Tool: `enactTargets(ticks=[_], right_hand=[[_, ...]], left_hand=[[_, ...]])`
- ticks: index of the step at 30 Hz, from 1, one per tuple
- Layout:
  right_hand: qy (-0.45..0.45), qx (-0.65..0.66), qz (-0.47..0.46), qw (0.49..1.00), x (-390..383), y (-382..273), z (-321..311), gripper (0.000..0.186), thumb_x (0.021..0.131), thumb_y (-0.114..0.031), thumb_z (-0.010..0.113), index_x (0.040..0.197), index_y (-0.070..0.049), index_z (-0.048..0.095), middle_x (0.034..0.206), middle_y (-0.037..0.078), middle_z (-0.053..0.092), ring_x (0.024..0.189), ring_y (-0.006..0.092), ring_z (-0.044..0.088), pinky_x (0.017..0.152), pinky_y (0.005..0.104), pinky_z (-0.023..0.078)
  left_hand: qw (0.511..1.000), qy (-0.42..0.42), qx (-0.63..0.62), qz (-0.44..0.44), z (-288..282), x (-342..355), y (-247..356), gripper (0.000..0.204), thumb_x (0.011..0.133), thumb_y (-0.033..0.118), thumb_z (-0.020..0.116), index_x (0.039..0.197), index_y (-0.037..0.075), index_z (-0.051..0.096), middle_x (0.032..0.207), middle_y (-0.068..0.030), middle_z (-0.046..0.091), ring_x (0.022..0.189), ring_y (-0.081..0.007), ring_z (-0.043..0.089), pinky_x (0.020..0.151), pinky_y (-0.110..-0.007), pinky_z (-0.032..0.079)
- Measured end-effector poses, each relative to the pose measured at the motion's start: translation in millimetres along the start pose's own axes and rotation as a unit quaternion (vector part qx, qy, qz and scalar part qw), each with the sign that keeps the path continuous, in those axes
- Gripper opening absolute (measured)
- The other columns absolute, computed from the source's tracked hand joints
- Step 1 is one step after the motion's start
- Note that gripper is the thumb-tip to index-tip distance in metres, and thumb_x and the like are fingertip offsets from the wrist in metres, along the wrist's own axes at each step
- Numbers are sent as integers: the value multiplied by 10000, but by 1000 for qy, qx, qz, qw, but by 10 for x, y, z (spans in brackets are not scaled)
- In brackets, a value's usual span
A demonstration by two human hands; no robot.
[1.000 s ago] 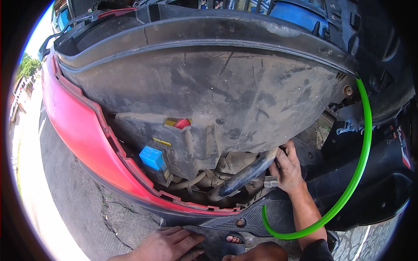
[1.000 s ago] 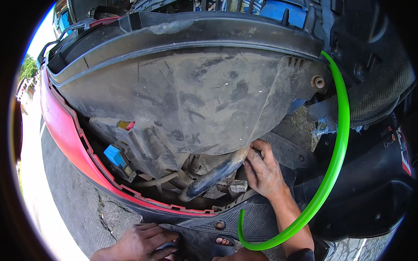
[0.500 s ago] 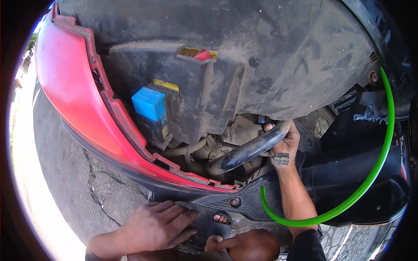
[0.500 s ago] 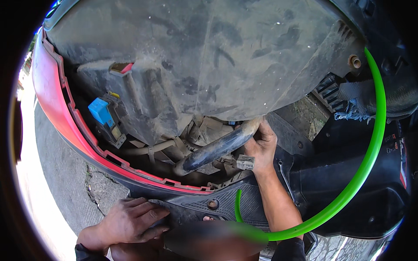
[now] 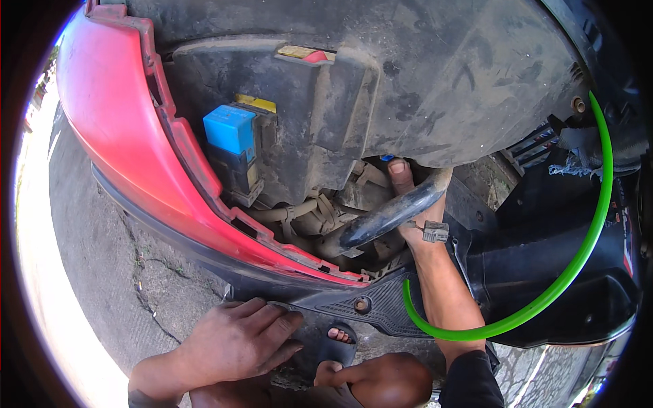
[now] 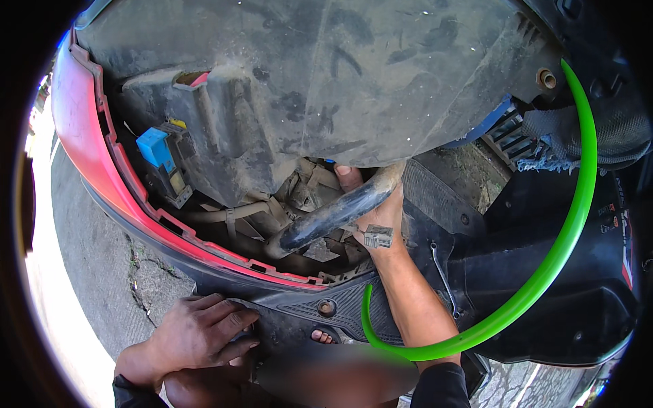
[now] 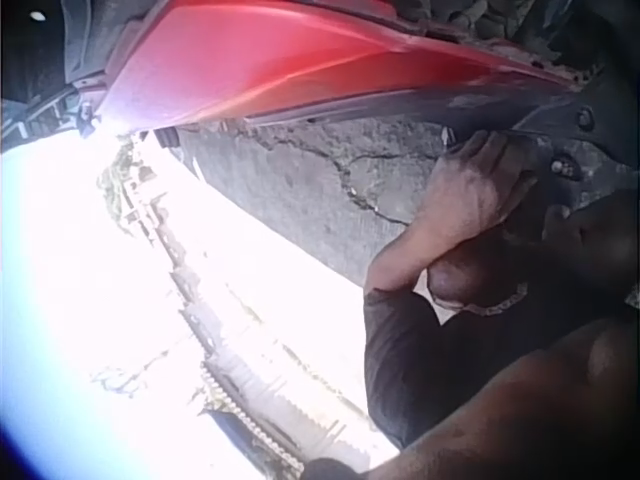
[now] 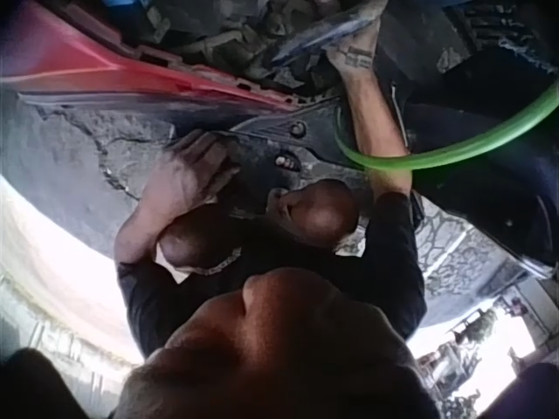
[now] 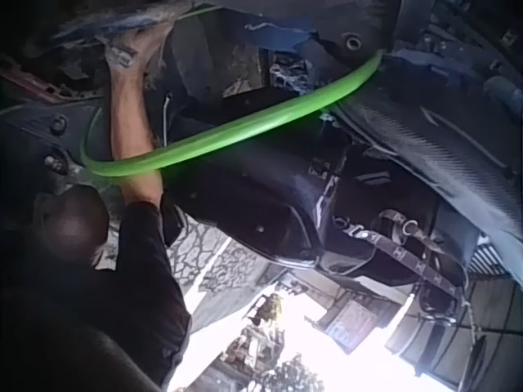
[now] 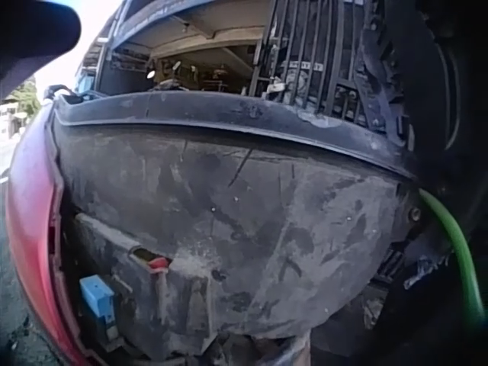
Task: Repairing and adjusting motorcycle engine components, including the carburetor and fuel lines.
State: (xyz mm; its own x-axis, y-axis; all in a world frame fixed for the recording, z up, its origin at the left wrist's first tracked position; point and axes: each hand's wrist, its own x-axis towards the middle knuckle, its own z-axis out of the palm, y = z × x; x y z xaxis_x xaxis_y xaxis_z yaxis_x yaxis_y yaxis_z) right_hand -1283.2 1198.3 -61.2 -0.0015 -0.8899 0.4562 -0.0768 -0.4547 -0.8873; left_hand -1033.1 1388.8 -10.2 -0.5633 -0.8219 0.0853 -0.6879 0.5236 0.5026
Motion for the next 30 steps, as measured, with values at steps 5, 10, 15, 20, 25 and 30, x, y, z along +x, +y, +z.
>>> enactTargets(ticks=[5, 10, 15, 20, 25, 30], right_hand=[[-9, -59, 13, 998, 13, -44, -45, 517, 986, -283, 786, 1316, 26, 536, 1175, 109, 685, 1103, 209, 620, 1012, 355, 479], [22, -76, 13, 997, 13, -18, -4, 564, 985, -309, 785, 1338, 35, 510, 1239, 125, 656, 1153, 220, 601, 1043, 364, 457], [44, -135, 3, 990, 89, 9, 56, 529, 1013, -276, 752, 1352, 42, 499, 1277, 128, 646, 1173, 232, 598, 1058, 377, 445], [78, 6, 11, 997, 85, -8, 75, 432, 1019, -243, 743, 1292, 41, 566, 1185, 103, 678, 1096, 168, 640, 964, 304, 508], [75, 128, 146, 978, -19, -62, -62, 302, 1030, -198, 718, 1196, 42, 642, 1065, 69, 697, 902, 85, 662, 751, 228, 543], [84, 145, 132, 977, -56, -40, -157, 307, 1002, -183, 748, 1163, 61, 656, 1016, 42, 695, 794, 86, 651, 696, 233, 535]], left_hand=[[1000, 2, 8, -7, 2, 5, 20, 399, 839, 337, 823, 1112, 67, 712, 968, -52, 710, 813, -253, 707, 692, -374, 591], [1000, 0, 2, -15, 34, -25, 12, 432, 823, 325, 830, 1128, 47, 703, 983, -67, 706, 823, -261, 704, 698, -381, 593], [1000, 9, -1, -11, 40, -21, 3, 462, 810, 321, 839, 1147, 39, 697, 1003, -79, 703, 832, -272, 701, 705, -385, 594], [1000, 4, 4, -15, 39, -28, 15, 473, 814, 324, 835, 1162, 35, 695, 1014, -81, 704, 840, -275, 701, 713, -386, 597], [1000, 1, 4, -14, 45, -36, 10, 471, 822, 329, 828, 1169, 40, 694, 1008, -79, 701, 843, -271, 701, 714, -382, 598], [1000, 3, 6, -11, 36, -44, 10, 467, 829, 341, 824, 1167, 45, 695, 1011, -77, 706, 850, -265, 706, 719, -380, 599]])
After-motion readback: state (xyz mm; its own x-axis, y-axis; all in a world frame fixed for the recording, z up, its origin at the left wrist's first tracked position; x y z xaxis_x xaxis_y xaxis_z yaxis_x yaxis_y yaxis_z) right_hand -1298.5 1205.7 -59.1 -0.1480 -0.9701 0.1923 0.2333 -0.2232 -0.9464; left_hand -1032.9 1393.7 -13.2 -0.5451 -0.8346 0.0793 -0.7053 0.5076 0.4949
